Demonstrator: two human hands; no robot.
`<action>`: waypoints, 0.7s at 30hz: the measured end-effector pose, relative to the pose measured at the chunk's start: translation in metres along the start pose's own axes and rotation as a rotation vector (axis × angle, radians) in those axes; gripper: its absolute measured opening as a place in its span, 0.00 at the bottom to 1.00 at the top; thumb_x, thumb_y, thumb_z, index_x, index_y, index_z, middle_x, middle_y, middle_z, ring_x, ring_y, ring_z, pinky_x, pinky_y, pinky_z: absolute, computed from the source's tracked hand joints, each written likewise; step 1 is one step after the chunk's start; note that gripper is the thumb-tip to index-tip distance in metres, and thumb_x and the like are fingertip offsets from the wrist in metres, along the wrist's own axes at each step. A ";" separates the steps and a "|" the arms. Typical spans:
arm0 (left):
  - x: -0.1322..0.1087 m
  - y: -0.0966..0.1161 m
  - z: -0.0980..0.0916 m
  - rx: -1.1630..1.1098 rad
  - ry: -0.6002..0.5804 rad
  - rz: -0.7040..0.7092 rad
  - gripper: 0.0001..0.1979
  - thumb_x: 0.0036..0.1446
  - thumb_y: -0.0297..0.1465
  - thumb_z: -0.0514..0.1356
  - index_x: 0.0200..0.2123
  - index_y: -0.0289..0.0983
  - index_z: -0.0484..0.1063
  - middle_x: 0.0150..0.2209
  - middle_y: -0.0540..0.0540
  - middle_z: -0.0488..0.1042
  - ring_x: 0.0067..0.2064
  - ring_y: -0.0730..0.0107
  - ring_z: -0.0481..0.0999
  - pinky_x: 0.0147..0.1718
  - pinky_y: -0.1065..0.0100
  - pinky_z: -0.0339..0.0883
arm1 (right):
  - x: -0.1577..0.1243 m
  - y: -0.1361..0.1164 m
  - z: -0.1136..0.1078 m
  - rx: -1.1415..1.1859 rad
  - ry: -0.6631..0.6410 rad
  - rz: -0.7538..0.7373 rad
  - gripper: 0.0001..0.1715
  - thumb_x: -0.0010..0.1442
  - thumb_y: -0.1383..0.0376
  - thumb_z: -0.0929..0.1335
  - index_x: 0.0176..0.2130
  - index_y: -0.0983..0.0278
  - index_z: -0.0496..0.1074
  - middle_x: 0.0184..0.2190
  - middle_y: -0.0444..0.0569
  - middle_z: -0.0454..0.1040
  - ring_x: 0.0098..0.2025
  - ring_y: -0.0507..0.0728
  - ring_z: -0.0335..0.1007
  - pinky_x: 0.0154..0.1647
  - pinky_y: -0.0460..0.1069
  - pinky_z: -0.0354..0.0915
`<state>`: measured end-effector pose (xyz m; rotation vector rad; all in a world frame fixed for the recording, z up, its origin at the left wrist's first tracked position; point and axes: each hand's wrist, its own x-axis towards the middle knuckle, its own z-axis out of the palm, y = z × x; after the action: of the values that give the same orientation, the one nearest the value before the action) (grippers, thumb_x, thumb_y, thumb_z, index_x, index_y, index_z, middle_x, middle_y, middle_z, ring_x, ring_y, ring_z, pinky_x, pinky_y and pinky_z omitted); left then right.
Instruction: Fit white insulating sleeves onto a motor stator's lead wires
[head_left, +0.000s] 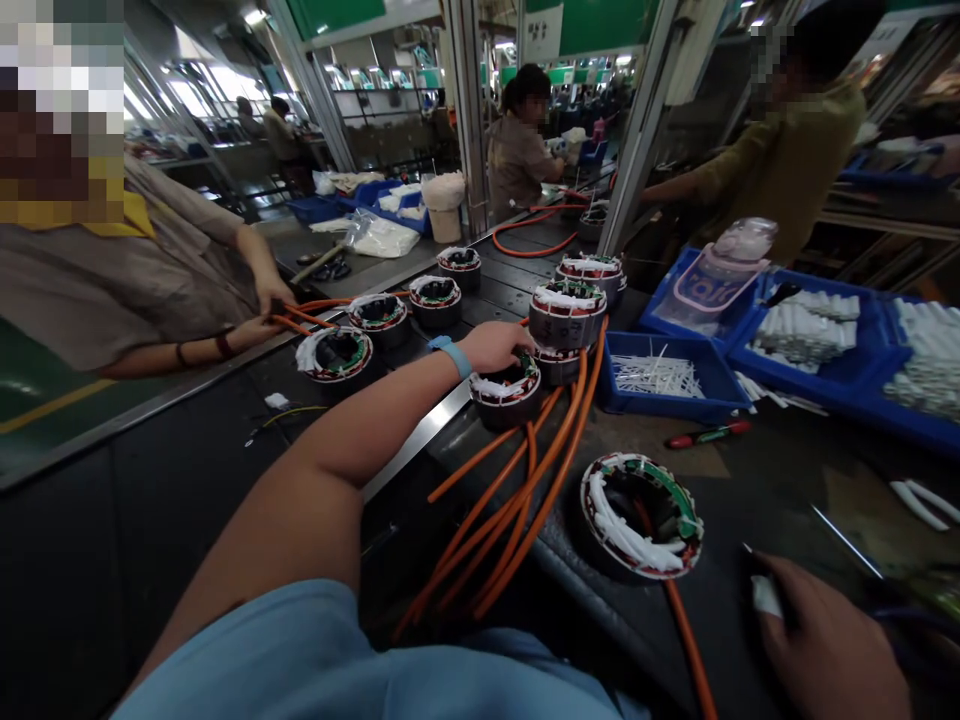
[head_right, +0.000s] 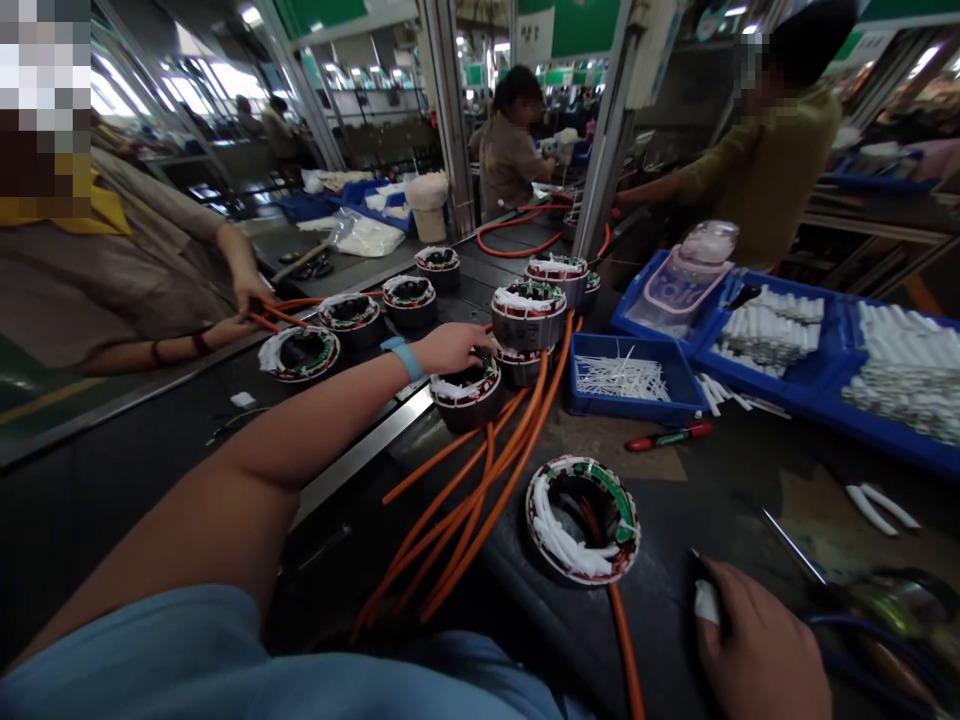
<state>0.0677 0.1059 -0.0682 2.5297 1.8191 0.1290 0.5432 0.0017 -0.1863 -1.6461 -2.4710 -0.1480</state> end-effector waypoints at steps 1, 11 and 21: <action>-0.005 -0.006 0.000 -0.043 0.031 -0.078 0.20 0.54 0.31 0.57 0.51 0.42 0.68 0.47 0.48 0.72 0.45 0.68 0.72 0.44 0.70 0.64 | 0.000 0.000 0.000 0.004 -0.002 -0.006 0.24 0.55 0.62 0.57 0.48 0.66 0.67 0.44 0.55 0.74 0.44 0.63 0.71 0.43 0.57 0.65; -0.081 -0.069 0.049 0.061 -0.117 -0.748 0.19 0.52 0.43 0.58 0.40 0.34 0.72 0.41 0.36 0.75 0.43 0.54 0.75 0.40 0.64 0.67 | -0.002 0.005 0.003 -0.030 0.019 -0.058 0.23 0.54 0.63 0.57 0.47 0.66 0.67 0.44 0.54 0.75 0.44 0.62 0.72 0.43 0.55 0.65; -0.097 -0.059 0.019 0.137 0.106 -0.790 0.20 0.63 0.38 0.44 0.45 0.34 0.70 0.46 0.35 0.70 0.45 0.56 0.72 0.42 0.62 0.66 | -0.002 0.003 0.004 -0.039 0.015 -0.050 0.24 0.53 0.64 0.58 0.48 0.67 0.68 0.45 0.56 0.74 0.44 0.63 0.72 0.43 0.56 0.66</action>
<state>-0.0169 0.0330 -0.0965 1.6964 2.7778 0.1193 0.5465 0.0022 -0.1905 -1.5929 -2.5142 -0.2152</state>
